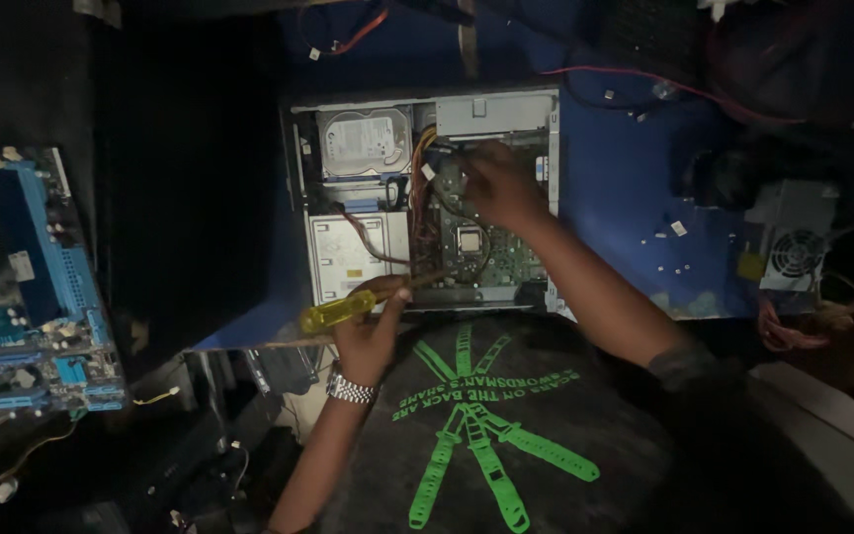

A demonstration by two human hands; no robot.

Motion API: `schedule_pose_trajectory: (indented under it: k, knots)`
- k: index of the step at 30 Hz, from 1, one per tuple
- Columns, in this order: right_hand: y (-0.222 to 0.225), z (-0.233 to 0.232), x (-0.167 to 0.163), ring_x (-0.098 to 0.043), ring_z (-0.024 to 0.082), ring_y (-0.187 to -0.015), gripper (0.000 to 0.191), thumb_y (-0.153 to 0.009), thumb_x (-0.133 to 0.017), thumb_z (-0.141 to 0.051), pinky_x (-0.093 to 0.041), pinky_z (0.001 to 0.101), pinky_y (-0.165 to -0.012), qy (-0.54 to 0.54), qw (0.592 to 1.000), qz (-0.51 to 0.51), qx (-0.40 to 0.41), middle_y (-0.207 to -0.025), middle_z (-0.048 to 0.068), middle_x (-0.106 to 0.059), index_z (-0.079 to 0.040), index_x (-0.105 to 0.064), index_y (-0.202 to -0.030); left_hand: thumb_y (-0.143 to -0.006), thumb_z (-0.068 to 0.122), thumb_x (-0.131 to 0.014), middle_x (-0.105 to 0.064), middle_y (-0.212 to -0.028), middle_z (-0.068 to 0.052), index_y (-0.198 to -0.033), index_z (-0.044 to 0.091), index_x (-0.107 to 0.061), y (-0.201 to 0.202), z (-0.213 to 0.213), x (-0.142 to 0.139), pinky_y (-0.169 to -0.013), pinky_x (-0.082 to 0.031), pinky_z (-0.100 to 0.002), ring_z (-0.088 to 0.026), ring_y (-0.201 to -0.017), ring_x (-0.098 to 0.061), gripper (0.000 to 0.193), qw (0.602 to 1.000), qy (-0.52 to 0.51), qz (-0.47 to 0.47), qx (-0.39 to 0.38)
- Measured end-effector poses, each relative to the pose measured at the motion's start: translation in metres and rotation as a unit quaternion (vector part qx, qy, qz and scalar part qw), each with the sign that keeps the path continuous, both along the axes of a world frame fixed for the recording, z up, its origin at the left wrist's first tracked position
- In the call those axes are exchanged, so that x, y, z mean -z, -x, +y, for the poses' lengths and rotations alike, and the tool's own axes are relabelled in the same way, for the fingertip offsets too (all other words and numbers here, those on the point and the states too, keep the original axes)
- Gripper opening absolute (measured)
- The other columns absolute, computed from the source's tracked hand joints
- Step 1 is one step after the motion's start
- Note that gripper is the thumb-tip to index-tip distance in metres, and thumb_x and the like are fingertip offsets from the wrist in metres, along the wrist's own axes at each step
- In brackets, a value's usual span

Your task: The person uses a yellow screwdriver to remove screws from the side of a computer case and then from a power supply unit. They manipulate internal cables and components within the open case.

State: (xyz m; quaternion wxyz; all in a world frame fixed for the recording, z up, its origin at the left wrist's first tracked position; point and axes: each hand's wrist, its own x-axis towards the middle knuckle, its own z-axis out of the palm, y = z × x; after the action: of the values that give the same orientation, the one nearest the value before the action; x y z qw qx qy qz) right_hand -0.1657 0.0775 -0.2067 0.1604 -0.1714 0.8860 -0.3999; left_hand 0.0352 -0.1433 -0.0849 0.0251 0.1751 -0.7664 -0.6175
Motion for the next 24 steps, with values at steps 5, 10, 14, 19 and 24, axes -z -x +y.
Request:
schedule_pose_trajectory:
  k: [5,10,14,19,24]
  knots:
    - [0.012,0.001,-0.020,-0.065,0.025,-0.104,0.024,-0.095,-0.070,-0.011,-0.054,0.0362,-0.090,0.131,0.990,-0.044,-0.004,-0.115,0.013,-0.061,-0.007,-0.072,-0.119,-0.091,0.004,-0.077,-0.077,-0.107,-0.008,-0.109,0.001,-0.072,-0.011,0.010,0.002,-0.088,-0.057,-0.027,-0.014,-0.098,-0.072,0.019,1.000,-0.015,-0.016,-0.007]
    - [0.007,0.011,-0.058,-0.064,0.033,-0.105,0.020,-0.096,-0.072,-0.021,-0.052,0.0452,-0.090,-0.077,0.997,-0.005,-0.030,-0.109,0.017,-0.065,-0.004,-0.072,-0.106,-0.092,0.005,-0.076,-0.077,-0.108,-0.009,-0.109,0.000,-0.073,-0.022,0.022,-0.004,-0.087,-0.056,-0.028,-0.014,-0.098,-0.070,0.018,0.999,-0.042,-0.011,0.005]
    - [-0.014,0.012,-0.080,-0.068,0.039,-0.108,0.025,-0.100,-0.061,-0.022,-0.052,0.0505,-0.097,-0.293,0.932,-0.143,-0.160,-0.113,0.023,-0.070,-0.004,-0.071,-0.114,-0.092,0.006,-0.075,-0.077,-0.109,-0.009,-0.109,0.001,-0.073,-0.023,0.022,-0.018,-0.090,-0.057,-0.029,-0.015,-0.101,-0.072,0.017,0.999,-0.033,0.001,-0.019]
    - [-0.079,0.011,-0.087,-0.050,0.046,-0.125,0.052,-0.081,-0.072,-0.010,-0.045,0.0525,-0.104,-0.080,0.981,0.165,0.068,-0.134,0.029,-0.051,0.012,-0.059,-0.126,-0.095,0.008,-0.073,-0.076,-0.111,-0.009,-0.108,0.004,-0.070,-0.008,0.013,-0.039,-0.094,-0.060,-0.032,-0.017,-0.106,-0.073,0.013,0.995,-0.033,0.087,-0.037]
    - [-0.105,0.022,-0.086,-0.045,0.045,-0.130,0.050,-0.085,-0.073,-0.010,-0.040,0.0514,-0.107,0.046,0.957,0.249,0.137,-0.138,0.028,-0.046,0.011,-0.056,-0.127,-0.097,0.007,-0.075,-0.076,-0.112,-0.011,-0.107,0.003,-0.073,0.011,0.017,-0.050,-0.096,-0.058,-0.034,-0.019,-0.106,-0.072,0.012,0.993,0.029,0.112,-0.019]
